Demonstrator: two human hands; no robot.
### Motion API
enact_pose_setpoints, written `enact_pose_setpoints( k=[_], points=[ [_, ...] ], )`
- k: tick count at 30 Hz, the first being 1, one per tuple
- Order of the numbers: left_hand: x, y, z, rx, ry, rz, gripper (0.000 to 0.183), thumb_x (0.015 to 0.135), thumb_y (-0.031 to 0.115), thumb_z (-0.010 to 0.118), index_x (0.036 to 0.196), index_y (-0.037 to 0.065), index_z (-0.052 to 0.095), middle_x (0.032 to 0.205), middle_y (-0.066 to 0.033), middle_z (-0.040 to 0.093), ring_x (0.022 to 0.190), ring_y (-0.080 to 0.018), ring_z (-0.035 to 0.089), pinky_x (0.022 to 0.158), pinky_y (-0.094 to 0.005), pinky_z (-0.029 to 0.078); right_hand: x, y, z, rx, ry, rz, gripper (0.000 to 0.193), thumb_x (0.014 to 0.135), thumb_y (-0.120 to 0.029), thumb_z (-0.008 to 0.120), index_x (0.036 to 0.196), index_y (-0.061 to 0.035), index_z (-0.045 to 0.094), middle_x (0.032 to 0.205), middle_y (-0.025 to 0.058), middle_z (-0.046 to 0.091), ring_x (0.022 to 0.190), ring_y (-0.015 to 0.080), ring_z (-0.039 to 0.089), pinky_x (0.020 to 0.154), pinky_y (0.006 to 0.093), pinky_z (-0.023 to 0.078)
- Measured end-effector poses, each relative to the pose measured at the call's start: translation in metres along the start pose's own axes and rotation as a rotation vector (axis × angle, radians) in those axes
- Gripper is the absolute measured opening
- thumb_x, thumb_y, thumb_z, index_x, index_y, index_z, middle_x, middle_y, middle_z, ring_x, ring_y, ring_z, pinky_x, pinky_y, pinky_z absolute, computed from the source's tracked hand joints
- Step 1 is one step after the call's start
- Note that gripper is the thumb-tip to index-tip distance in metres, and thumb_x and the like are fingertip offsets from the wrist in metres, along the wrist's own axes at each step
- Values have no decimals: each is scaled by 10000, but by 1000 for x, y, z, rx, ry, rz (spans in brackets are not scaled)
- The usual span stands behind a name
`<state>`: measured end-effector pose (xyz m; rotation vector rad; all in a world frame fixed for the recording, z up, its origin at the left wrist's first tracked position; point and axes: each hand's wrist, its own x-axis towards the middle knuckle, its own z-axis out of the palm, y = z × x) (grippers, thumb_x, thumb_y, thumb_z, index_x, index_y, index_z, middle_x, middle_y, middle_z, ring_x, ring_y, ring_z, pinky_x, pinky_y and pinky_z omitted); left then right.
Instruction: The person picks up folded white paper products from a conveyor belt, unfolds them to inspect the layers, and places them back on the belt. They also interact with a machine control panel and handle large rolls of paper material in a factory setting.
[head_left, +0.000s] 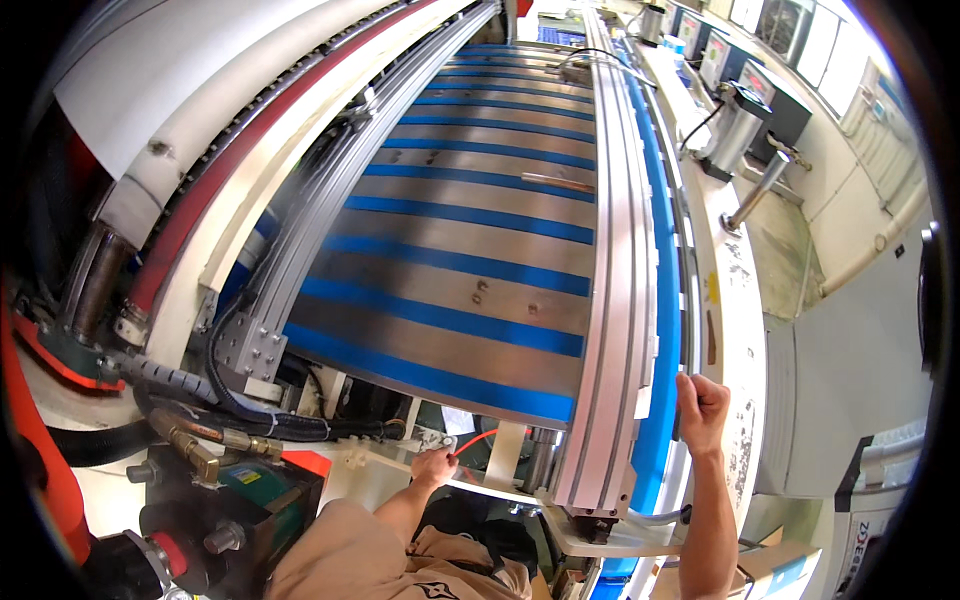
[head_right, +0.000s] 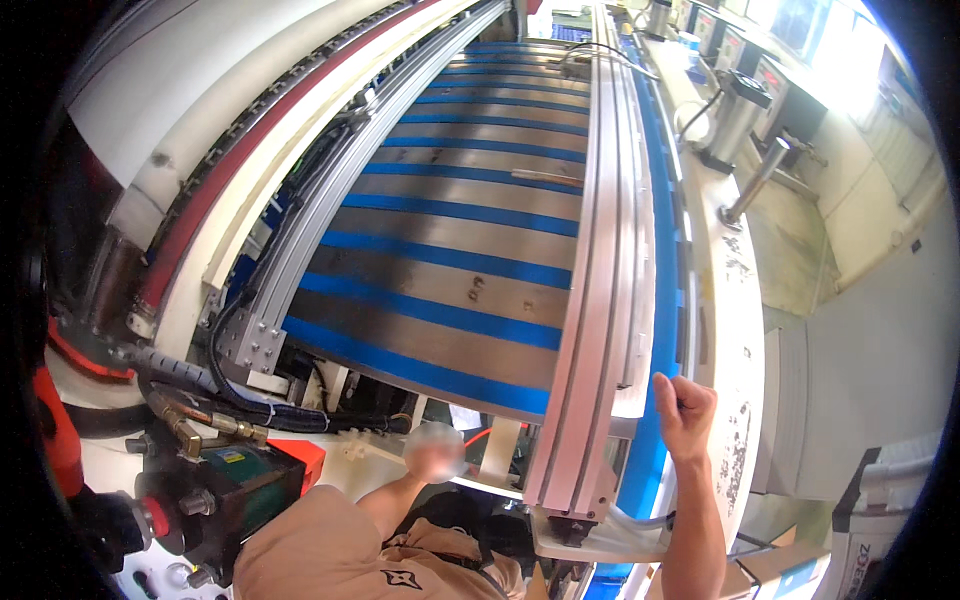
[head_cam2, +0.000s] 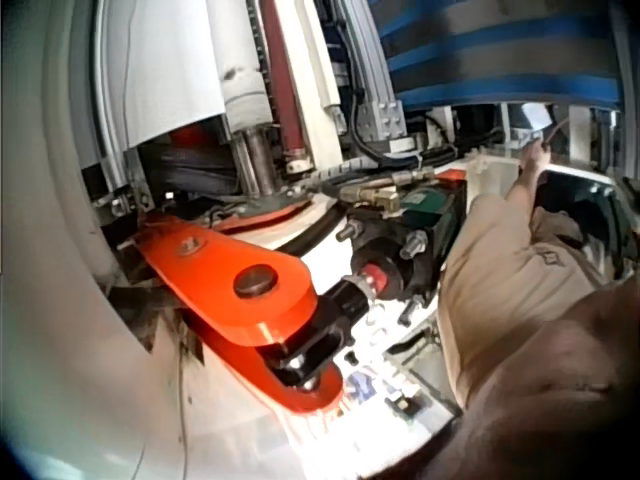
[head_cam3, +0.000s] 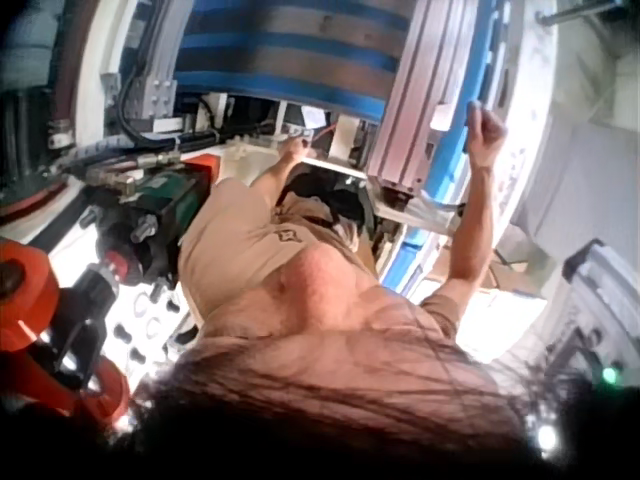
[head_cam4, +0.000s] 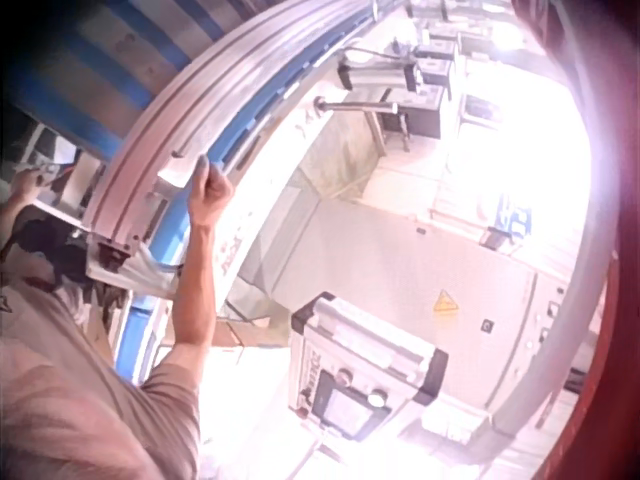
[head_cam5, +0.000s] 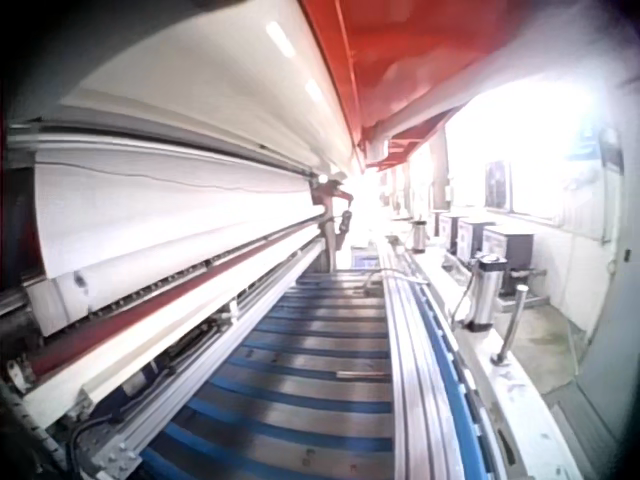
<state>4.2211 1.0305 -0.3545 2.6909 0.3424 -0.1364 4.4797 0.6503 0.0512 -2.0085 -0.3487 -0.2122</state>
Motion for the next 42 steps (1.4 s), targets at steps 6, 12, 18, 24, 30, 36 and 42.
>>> enact_pose_setpoints(
  k=[6, 12, 18, 24, 30, 36, 42],
  points=[
    [-4, -5, 6, 65, 114, 12, 251, 820, 371, 605, 840, 140, 701, 810, -114, 722, 798, -334, 699, 725, -455, 557, 1, -4, 0, -13, -8, 3, 479, 936, -99, 656, 555, -29, 374, 501, -20, 334, 502, 47, 288, 434, 290, 222],
    [2, 24, -27, 100, 19, -116, 243, 823, 369, 608, 840, 145, 700, 811, -109, 723, 800, -329, 699, 727, -456, 555, -1, -1, -1, -17, -5, 13, 482, 936, -104, 660, 554, -27, 377, 498, -14, 338, 498, 52, 289, 432, 291, 224],
    [0, 33, -41, 125, -25, -178, 235, 827, 366, 610, 841, 149, 699, 812, -104, 723, 803, -324, 699, 729, -457, 554, 1, -2, -1, -27, -19, 6, 483, 938, -112, 654, 550, -31, 378, 497, -12, 337, 499, 53, 290, 431, 292, 231],
    [0, 37, -47, 130, -54, -210, 227, 831, 364, 613, 841, 154, 698, 813, -99, 724, 806, -318, 699, 731, -459, 553, 1, -1, -2, -48, -31, -12, 475, 952, -143, 640, 542, -44, 422, 486, -2, 389, 469, 56, 325, 425, 276, 254],
    [1, 39, -48, 138, -73, -232, 219, 835, 362, 616, 841, 158, 698, 814, -94, 725, 808, -313, 699, 733, -460, 551, 1, -1, 0, -5, -24, -23, 469, 938, -137, 653, 543, -32, 423, 487, -6, 378, 485, 49, 316, 425, 287, 247],
    [2, 40, -50, 142, -80, -246, 211, 839, 359, 618, 842, 163, 697, 815, -89, 726, 811, -308, 699, 735, -462, 550, 0, -3, -2, -20, -23, -10, 469, 936, -137, 657, 545, -32, 420, 488, -10, 370, 489, 50, 309, 425, 285, 242],
    [-1, 39, -49, 148, -99, -261, 204, 842, 357, 621, 842, 167, 696, 816, -84, 726, 813, -303, 699, 737, -463, 548, 2, -7, 0, -6, -26, -17, 479, 939, -147, 658, 542, -35, 414, 488, -12, 371, 485, 52, 311, 421, 288, 240]
  ],
)
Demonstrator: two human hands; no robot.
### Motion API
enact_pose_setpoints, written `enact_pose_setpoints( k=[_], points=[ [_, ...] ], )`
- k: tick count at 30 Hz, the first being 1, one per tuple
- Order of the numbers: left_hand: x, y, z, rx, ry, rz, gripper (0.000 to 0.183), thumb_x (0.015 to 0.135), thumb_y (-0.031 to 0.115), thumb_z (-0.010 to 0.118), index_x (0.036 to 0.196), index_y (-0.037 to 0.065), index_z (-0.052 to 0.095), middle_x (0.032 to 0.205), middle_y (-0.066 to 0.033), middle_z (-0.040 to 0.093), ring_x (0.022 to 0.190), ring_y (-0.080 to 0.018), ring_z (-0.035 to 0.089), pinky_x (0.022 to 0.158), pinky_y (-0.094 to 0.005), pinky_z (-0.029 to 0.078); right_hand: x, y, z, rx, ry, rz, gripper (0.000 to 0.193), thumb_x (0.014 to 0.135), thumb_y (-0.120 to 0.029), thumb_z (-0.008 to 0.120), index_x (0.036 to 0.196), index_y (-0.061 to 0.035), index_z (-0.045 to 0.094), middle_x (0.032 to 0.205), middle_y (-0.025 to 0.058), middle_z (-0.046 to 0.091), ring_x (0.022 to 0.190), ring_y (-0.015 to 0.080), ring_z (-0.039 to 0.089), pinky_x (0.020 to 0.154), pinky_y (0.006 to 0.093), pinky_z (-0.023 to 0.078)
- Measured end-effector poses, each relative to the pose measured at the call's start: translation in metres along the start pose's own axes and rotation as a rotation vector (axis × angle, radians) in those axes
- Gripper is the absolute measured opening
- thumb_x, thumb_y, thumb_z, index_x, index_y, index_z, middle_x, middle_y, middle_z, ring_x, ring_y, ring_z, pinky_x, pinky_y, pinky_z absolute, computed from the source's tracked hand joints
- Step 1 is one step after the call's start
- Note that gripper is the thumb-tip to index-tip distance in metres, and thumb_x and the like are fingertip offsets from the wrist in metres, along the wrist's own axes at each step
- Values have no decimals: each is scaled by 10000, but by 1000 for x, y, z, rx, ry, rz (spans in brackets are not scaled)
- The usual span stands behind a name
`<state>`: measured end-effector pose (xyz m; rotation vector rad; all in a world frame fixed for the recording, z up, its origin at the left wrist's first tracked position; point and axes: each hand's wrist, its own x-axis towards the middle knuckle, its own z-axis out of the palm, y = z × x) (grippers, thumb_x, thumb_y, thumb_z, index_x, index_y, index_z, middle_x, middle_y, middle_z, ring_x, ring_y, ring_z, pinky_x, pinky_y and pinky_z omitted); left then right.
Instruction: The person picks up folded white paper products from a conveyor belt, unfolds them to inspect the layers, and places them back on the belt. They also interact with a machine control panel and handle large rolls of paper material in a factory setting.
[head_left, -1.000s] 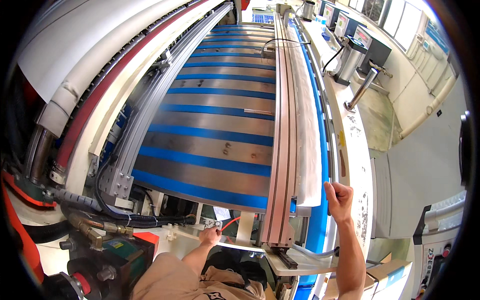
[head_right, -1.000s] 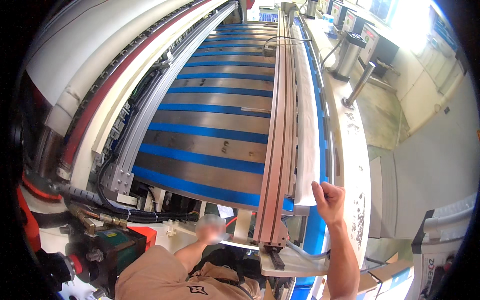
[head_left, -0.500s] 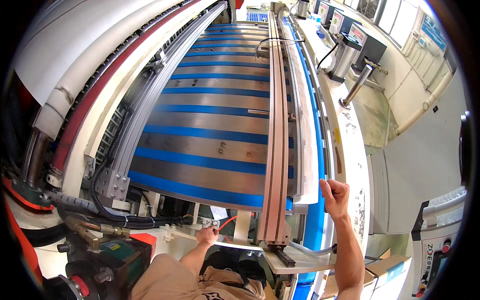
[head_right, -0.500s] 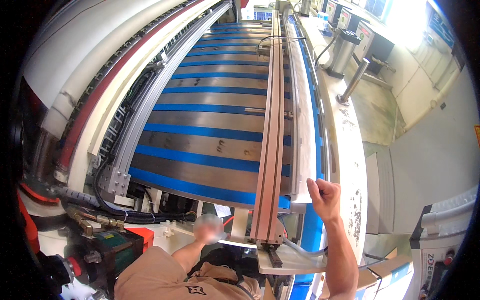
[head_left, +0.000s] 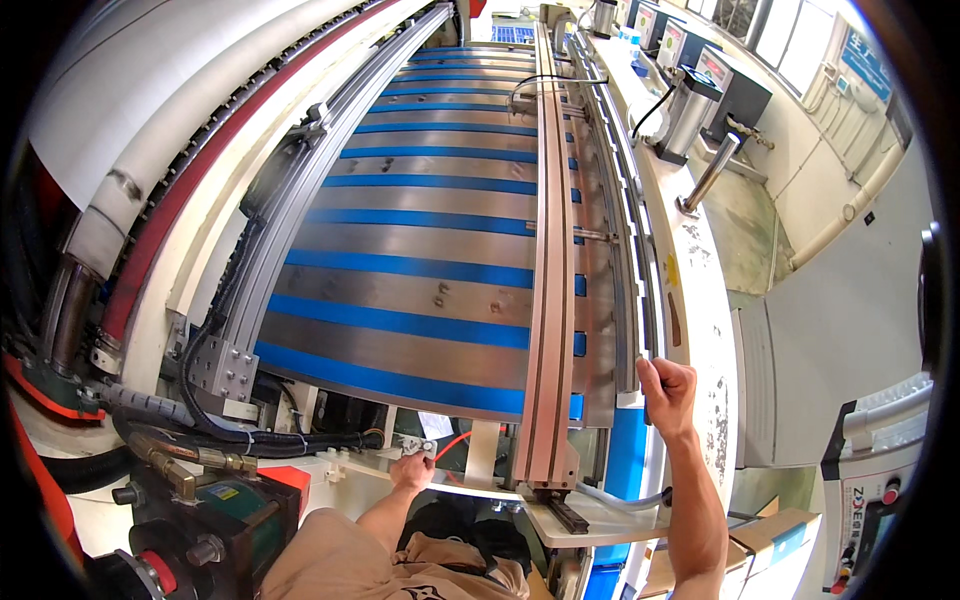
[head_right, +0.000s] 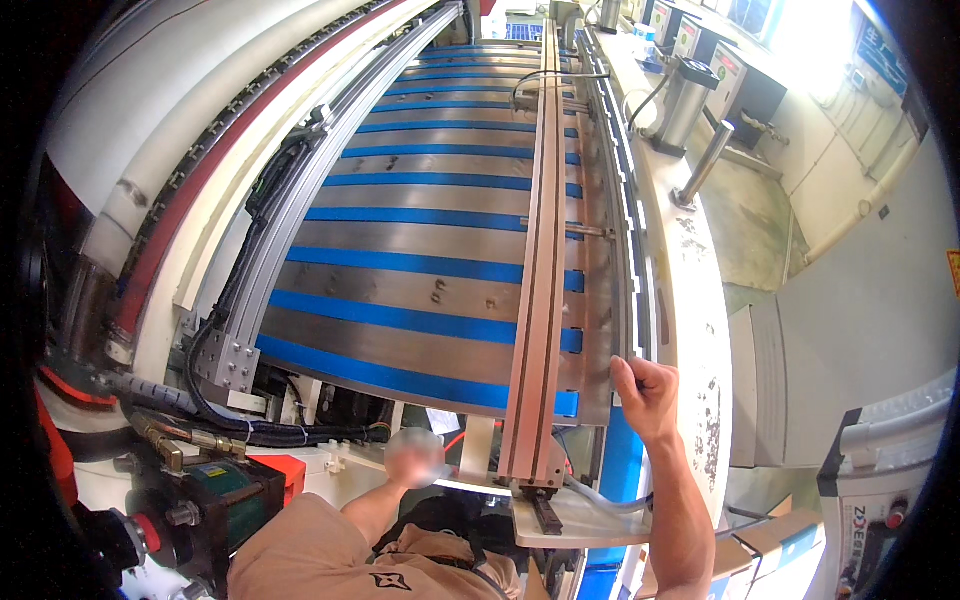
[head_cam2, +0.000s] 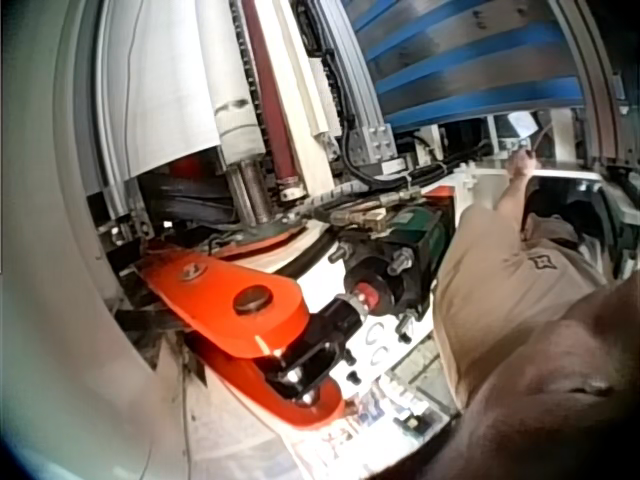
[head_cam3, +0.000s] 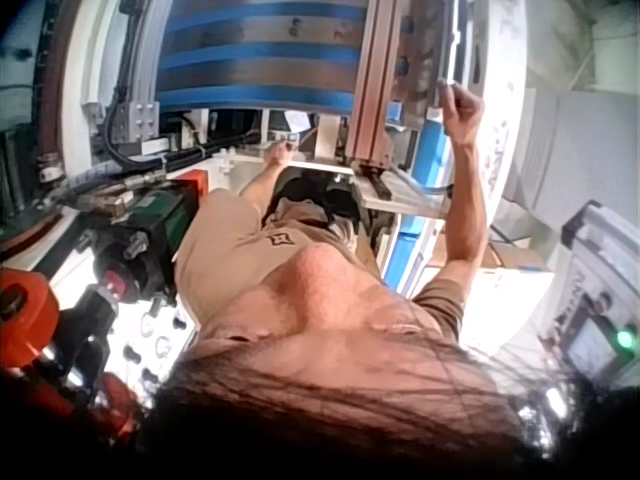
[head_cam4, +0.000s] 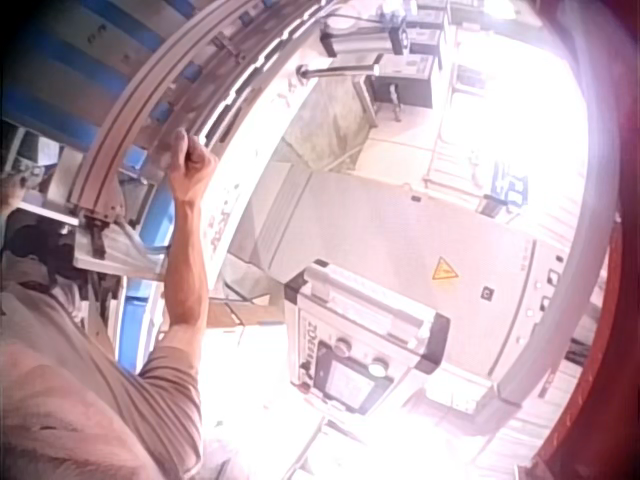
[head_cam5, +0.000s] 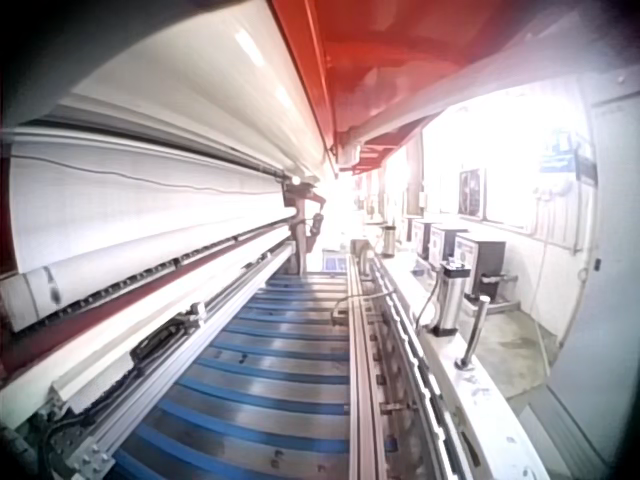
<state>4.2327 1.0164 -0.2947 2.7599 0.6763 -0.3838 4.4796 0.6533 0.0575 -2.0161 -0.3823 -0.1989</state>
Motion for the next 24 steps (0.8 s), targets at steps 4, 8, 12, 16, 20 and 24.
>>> enact_pose_setpoints(
  k=[4, 8, 12, 16, 20, 24],
  points=[
    [-1, 6, -8, -4, -20, -24, 201, 848, 354, 620, 850, 169, 698, 821, -84, 728, 823, -302, 701, 746, -472, 547, 0, 3, 0, -6, -6, -2, 488, 947, -160, 653, 540, -41, 411, 486, -11, 373, 478, 54, 316, 418, 286, 240],
    [-3, 10, -14, -20, -22, -31, 195, 846, 348, 622, 861, 170, 699, 826, -88, 728, 838, -305, 702, 751, -477, 550, -1, 3, -1, -23, 5, -1, 496, 957, -169, 643, 538, -46, 409, 484, -9, 369, 474, 55, 316, 419, 282, 244],
    [-4, 6, -9, -22, 20, -17, 193, 839, 342, 629, 852, 162, 700, 816, -93, 726, 820, -308, 701, 743, -466, 555, -1, 4, -2, -24, -17, -14, 496, 982, -180, 627, 536, -60, 448, 483, -4, 449, 449, 48, 369, 419, 255, 280],
    [-4, 6, -9, -42, 49, -1, 196, 836, 342, 631, 835, 160, 704, 805, -102, 723, 797, -317, 700, 729, -464, 558, -1, 4, -2, -58, -7, -2, 495, 985, -179, 623, 538, -48, 457, 481, 6, 458, 448, 51, 397, 420, 253, 300],
    [-4, 8, -11, -18, 24, -15, 211, 838, 355, 629, 834, 160, 710, 797, -113, 721, 790, -325, 701, 726, -473, 558, -2, 5, 0, -9, 33, 21, 475, 945, -142, 651, 559, -18, 403, 491, 7, 365, 492, 57, 319, 426, 286, 271],
    [-2, 6, -11, -10, 6, -32, 228, 838, 373, 628, 842, 162, 715, 804, -119, 721, 790, -331, 702, 723, -475, 559, -1, 3, 0, -12, 29, 7, 464, 939, -125, 652, 568, -13, 398, 494, 13, 350, 498, 56, 315, 431, 288, 267]
  ],
)
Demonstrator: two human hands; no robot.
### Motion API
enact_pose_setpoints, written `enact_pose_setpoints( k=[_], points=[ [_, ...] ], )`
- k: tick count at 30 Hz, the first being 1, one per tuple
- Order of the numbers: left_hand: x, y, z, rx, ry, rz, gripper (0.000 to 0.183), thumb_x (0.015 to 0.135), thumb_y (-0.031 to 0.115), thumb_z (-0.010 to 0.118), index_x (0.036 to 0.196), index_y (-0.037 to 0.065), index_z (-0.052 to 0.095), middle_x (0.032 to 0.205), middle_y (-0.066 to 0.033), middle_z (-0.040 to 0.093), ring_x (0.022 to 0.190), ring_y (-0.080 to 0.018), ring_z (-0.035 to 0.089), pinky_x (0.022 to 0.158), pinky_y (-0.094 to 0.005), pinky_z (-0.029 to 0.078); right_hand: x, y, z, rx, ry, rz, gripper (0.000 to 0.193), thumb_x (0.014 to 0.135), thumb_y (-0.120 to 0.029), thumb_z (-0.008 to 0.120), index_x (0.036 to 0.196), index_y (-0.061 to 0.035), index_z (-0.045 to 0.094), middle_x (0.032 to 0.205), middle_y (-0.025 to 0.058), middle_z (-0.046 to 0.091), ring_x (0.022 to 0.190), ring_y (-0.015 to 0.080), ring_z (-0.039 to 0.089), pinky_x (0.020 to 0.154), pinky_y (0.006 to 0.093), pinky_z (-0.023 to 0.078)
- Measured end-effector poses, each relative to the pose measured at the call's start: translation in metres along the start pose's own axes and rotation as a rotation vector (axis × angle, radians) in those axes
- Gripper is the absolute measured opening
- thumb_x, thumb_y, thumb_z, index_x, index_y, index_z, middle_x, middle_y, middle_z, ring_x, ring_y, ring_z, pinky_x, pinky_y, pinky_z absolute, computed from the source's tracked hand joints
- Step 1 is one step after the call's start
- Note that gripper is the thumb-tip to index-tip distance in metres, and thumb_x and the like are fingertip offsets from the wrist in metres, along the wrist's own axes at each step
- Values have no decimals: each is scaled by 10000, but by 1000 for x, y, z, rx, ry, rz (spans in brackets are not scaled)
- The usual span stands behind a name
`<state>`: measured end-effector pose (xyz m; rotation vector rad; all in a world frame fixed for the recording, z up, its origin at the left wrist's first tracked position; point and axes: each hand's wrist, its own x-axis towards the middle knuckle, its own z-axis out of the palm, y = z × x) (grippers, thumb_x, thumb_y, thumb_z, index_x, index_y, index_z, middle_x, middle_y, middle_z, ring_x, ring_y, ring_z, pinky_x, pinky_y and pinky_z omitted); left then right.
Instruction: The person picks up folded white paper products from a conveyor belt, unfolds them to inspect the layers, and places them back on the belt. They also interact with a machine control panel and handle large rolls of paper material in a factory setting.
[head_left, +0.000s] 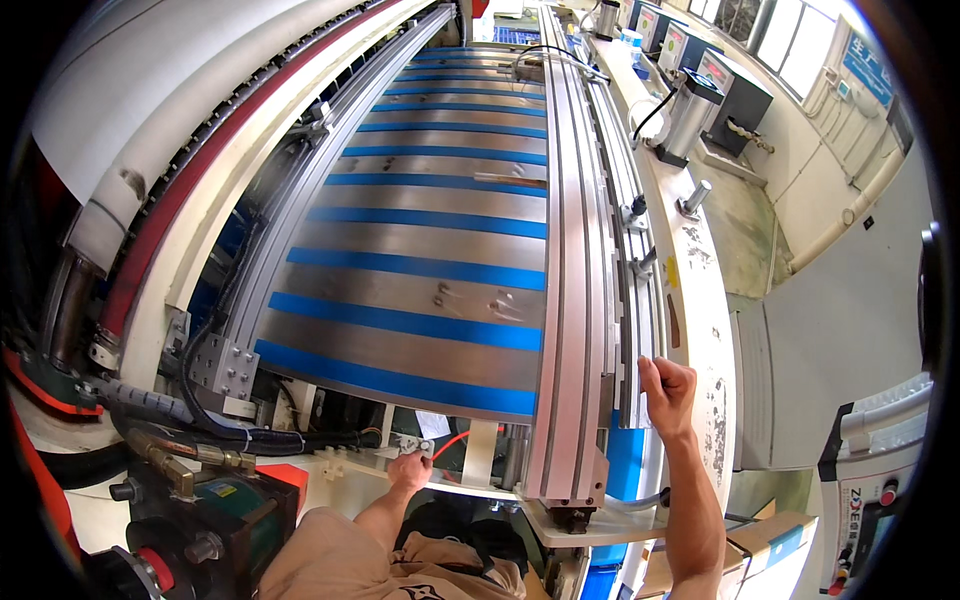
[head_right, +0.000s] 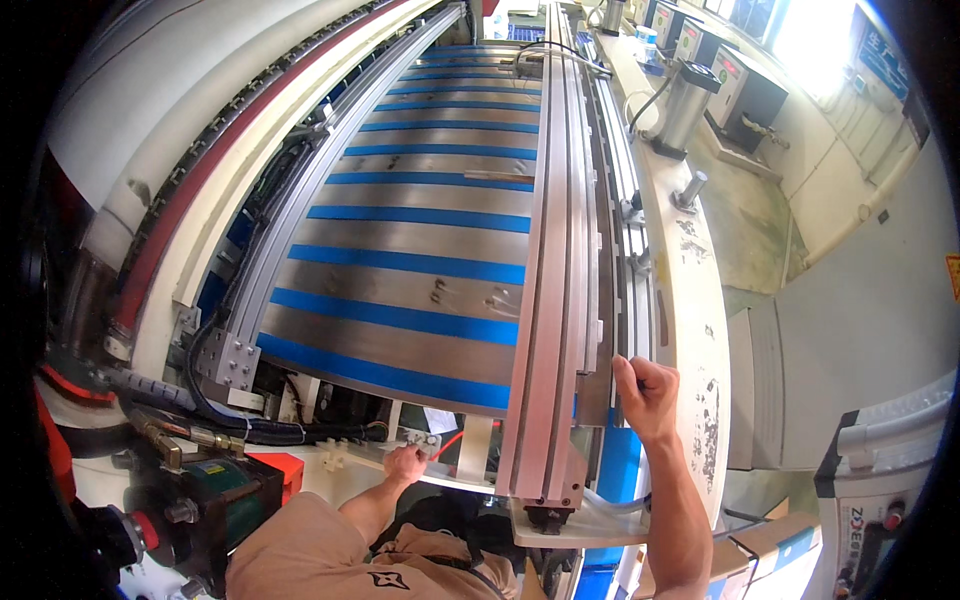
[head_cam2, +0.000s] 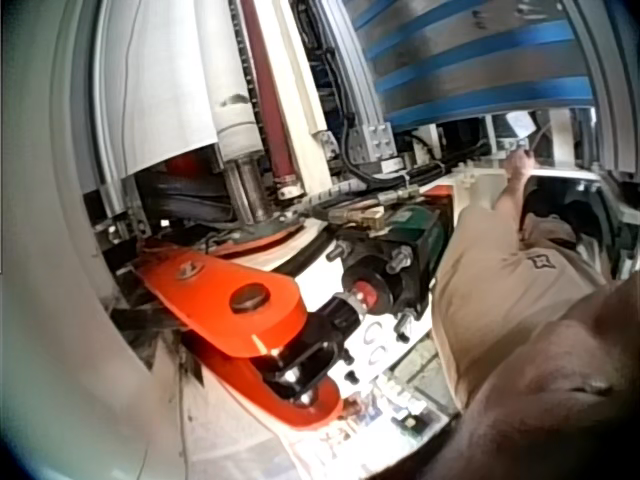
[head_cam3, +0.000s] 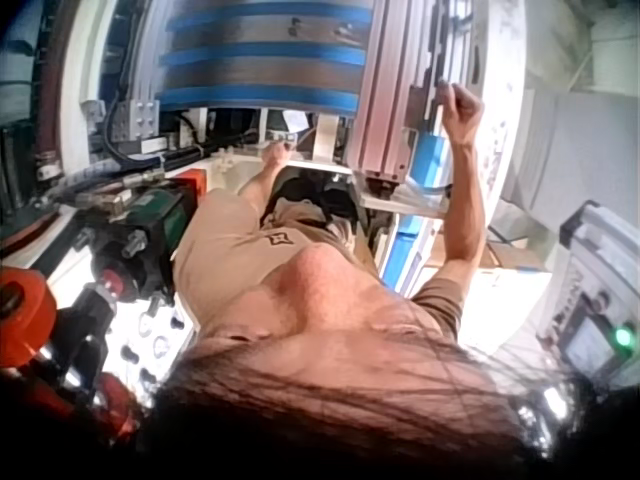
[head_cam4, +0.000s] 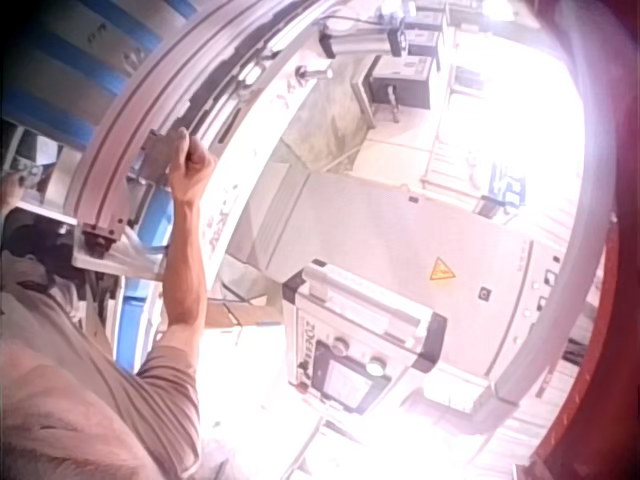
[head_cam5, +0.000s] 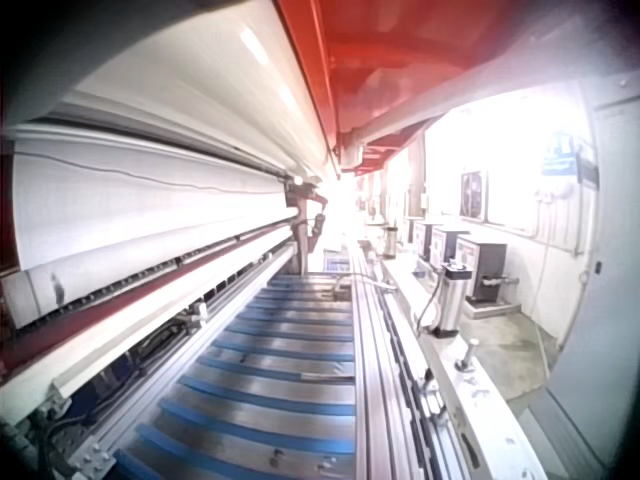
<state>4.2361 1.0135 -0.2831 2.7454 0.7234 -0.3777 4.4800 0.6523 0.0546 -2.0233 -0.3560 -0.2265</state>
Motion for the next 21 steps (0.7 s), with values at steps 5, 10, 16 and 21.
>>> enact_pose_setpoints(
  k=[5, 10, 16, 21],
  points=[
    [-1, 2, -1, -39, -29, -2, 295, 839, 375, 587, 858, 115, 726, 849, -165, 727, 832, -352, 705, 774, -471, 549, 0, 2, -1, -15, 7, -3, 467, 940, -117, 649, 566, -15, 388, 499, 6, 334, 503, 57, 298, 433, 291, 255],
    [0, 0, 1, 10, 22, 21, 212, 823, 371, 640, 844, 174, 714, 797, -97, 719, 792, -321, 698, 719, -456, 556, -1, 2, 0, -3, 4, -2, 471, 944, -120, 646, 563, -18, 390, 499, 0, 345, 502, 54, 306, 432, 290, 259],
    [0, -3, 8, -16, 56, 25, 192, 806, 357, 665, 827, 170, 706, 789, -86, 717, 771, -308, 693, 698, -443, 553, -2, 3, 0, -7, 2, 10, 461, 948, -131, 644, 561, -13, 424, 492, 6, 381, 493, 58, 329, 432, 287, 274],
    [1, -6, 16, -48, 87, 49, 190, 802, 351, 670, 806, 163, 695, 779, -86, 713, 763, -306, 692, 693, -437, 554, 0, 1, -1, -18, -3, -2, 448, 951, -136, 640, 565, -7, 453, 491, 12, 408, 491, 57, 348, 437, 286, 283]
  ],
)
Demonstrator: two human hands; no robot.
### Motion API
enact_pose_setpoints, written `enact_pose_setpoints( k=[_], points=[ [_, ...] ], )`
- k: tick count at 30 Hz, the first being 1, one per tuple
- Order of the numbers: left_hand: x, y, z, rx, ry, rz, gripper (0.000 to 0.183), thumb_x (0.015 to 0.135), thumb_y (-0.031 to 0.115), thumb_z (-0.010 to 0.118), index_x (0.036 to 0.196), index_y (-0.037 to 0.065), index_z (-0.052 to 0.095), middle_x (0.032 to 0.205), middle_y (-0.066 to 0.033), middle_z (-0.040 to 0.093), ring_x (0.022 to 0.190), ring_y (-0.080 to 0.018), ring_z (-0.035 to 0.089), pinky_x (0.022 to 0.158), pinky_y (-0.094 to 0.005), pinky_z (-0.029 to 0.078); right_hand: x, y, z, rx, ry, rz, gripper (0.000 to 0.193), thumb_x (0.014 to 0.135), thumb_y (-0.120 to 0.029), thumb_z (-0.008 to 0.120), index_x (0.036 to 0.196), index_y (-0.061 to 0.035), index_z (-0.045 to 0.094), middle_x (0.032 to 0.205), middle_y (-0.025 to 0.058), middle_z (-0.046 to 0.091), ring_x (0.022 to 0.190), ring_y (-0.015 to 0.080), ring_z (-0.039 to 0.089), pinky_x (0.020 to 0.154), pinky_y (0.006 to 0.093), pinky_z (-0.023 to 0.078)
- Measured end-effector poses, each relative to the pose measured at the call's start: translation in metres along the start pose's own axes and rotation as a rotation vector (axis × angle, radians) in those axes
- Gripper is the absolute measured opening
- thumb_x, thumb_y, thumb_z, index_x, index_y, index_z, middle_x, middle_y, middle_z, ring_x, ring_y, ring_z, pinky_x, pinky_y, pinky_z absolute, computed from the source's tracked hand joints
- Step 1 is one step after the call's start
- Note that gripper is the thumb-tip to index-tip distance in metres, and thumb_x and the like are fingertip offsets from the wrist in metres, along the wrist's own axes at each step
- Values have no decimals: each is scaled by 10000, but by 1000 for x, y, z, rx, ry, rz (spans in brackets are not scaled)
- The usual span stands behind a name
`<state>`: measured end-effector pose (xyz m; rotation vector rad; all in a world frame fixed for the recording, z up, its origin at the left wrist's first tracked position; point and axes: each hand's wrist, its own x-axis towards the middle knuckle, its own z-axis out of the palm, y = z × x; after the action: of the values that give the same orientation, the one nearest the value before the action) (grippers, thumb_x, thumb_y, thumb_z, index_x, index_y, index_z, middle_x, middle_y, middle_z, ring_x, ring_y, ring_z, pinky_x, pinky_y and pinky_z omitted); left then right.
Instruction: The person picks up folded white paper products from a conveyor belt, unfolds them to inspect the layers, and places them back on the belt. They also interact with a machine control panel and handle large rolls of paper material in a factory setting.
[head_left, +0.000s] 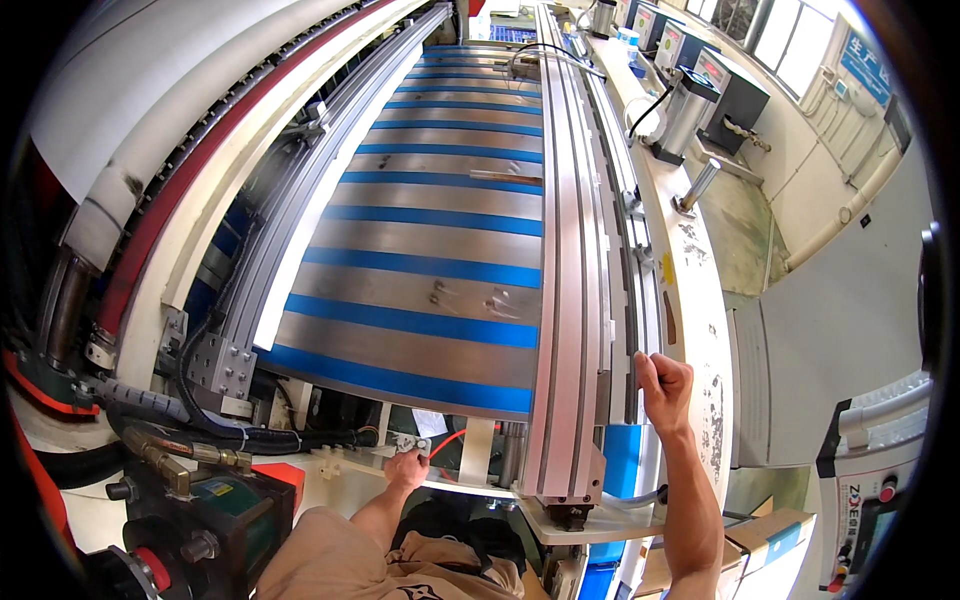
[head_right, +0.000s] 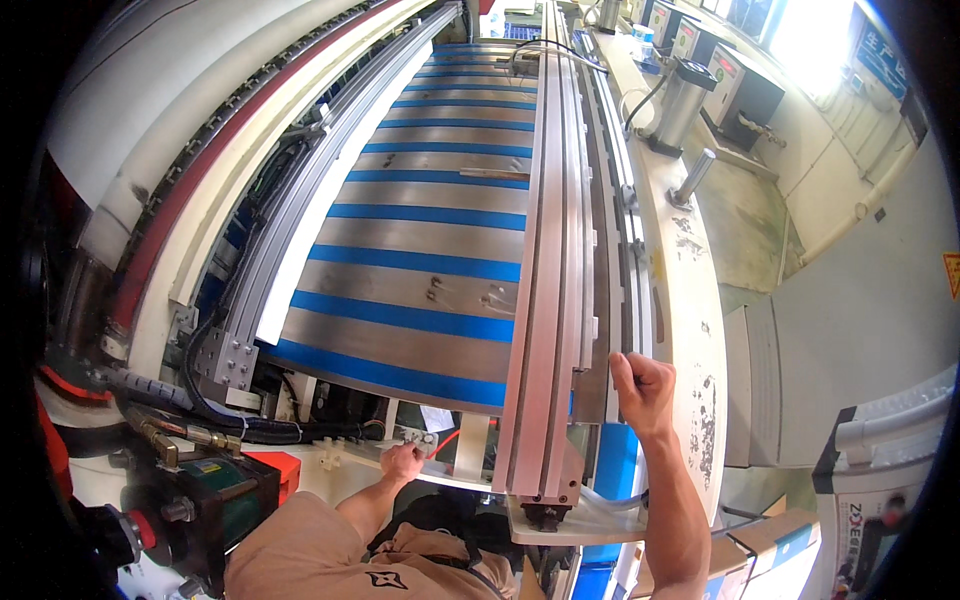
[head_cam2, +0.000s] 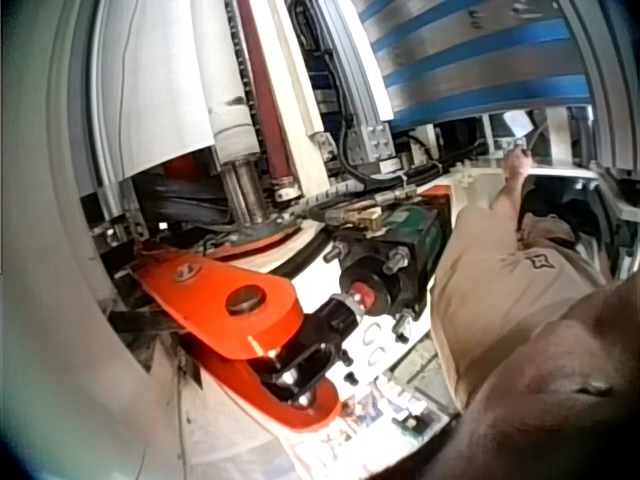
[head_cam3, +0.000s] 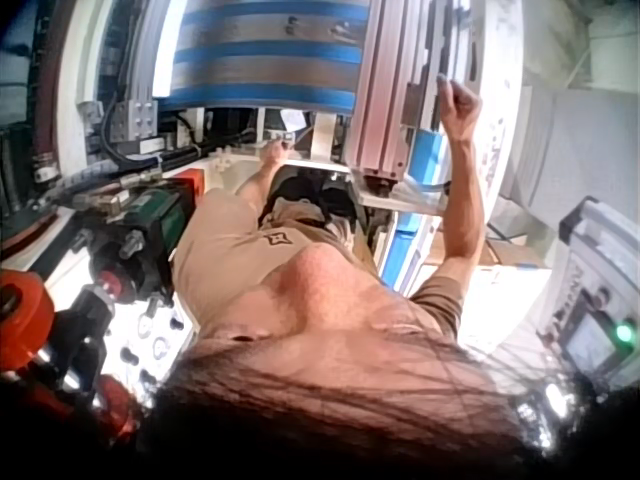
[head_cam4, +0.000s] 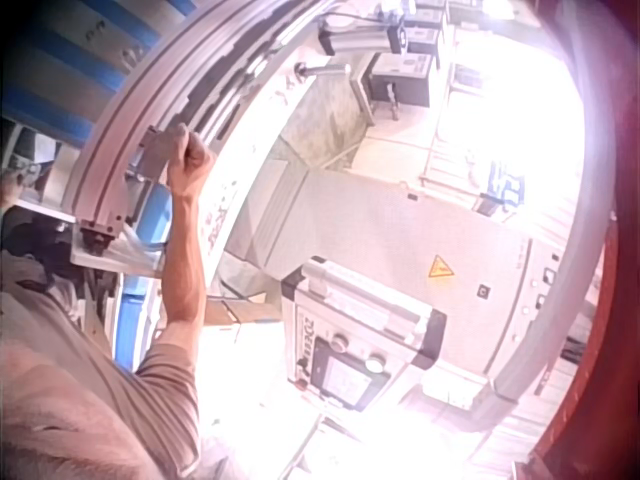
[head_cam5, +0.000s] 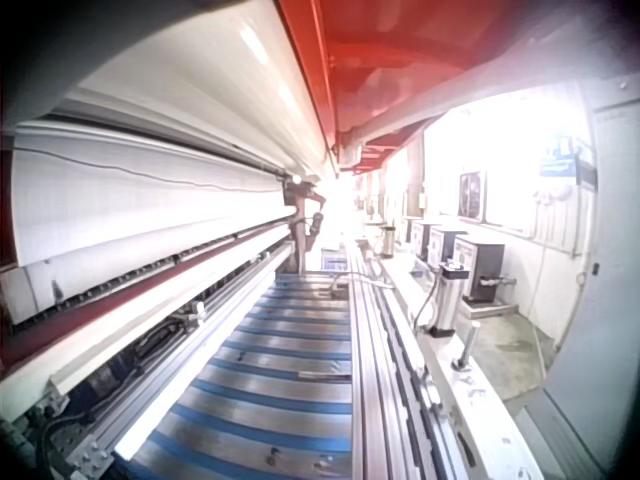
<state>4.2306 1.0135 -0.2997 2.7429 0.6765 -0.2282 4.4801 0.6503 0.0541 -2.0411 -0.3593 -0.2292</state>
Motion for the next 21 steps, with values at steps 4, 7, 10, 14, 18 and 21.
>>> enact_pose_setpoints(
  k=[4, 7, 10, 14, 18, 21],
  points=[
    [0, -3, 3, -94, 23, 6, 207, 813, 360, 656, 827, 157, 692, 792, -96, 717, 775, -311, 698, 707, -452, 555, 1, 1, -1, 12, -2, 7, 441, 953, -139, 638, 570, -5, 465, 490, 14, 426, 488, 58, 357, 438, 284, 287],
    [3, -6, 2, -71, -62, -40, 260, 845, 406, 618, 879, 159, 694, 823, -113, 722, 815, -333, 703, 737, -477, 553, 2, -1, 0, 12, -4, 17, 445, 956, -140, 636, 567, -8, 465, 493, 11, 438, 487, 57, 364, 438, 278, 290],
    [15, 2, -9, -184, -181, -279, 330, 907, 456, 561, 995, 171, 703, 909, -146, 727, 908, -366, 693, 775, -521, 540, 3, -2, 2, 36, -14, 2, 443, 969, -139, 619, 571, -18, 469, 502, -5, 447, 493, 48, 370, 436, 275, 280],
    [35, -37, 6, -1337, 479, -303, 175, 953, 243, 642, 907, 78, 605, 702, 8, 565, 619, -72, 533, 569, -262, 463, 5, -2, 4, 15, -39, 17, 451, 985, -155, 597, 576, -35, 447, 525, -26, 427, 518, 49, 359, 465, 270, 280],
    [59, -33, -71, -1655, 652, -623, 298, 956, 351, 627, 1136, 117, 588, 938, -29, 632, 794, -125, 595, 693, -272, 468, -1, 11, -3, 5, -40, 40, 456, 993, -169, 589, 571, -62, 452, 531, -34, 432, 527, 46, 364, 475, 252, 281],
    [90, -43, -125, -1655, 772, -770, 293, 960, 363, 610, 1139, 133, 583, 978, 16, 624, 824, -108, 587, 717, -287, 462, 0, 11, 0, -13, -22, 13, 470, 999, -177, 584, 571, -56, 435, 524, -21, 424, 516, 51, 356, 471, 259, 269]
  ],
)
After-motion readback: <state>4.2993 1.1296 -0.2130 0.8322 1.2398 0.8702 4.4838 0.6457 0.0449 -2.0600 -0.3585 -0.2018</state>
